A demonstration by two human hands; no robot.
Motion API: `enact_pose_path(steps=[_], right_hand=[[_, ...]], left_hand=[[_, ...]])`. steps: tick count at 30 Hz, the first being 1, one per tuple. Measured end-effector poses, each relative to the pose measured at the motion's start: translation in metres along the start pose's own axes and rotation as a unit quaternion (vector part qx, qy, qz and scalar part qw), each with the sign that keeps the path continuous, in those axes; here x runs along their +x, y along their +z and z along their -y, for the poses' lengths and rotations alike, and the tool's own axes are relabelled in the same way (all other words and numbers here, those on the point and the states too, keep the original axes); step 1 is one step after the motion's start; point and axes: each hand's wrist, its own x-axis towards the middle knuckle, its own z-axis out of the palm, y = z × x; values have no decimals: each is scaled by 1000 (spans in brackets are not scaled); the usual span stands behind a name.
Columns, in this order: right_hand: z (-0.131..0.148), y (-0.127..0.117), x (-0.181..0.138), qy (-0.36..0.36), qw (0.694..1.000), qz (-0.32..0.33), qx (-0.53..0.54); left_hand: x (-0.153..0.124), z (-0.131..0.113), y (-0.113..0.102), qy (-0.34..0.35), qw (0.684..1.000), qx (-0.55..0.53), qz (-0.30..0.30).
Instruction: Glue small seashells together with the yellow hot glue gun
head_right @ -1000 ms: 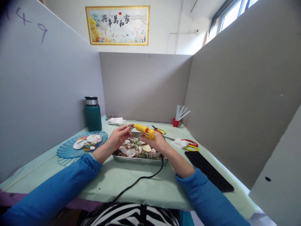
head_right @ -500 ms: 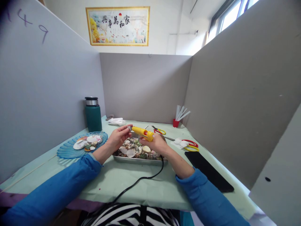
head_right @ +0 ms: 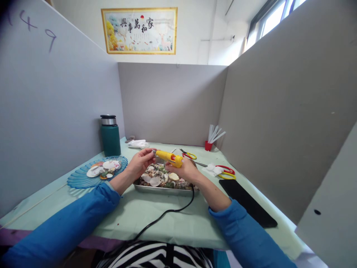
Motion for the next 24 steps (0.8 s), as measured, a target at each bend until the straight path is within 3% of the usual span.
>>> enact_pose_path(steps=[24], right_hand=[[21,-6,-8,14,998,28,47]], left_hand=[[0,-3,-1,1,1000,26,13]])
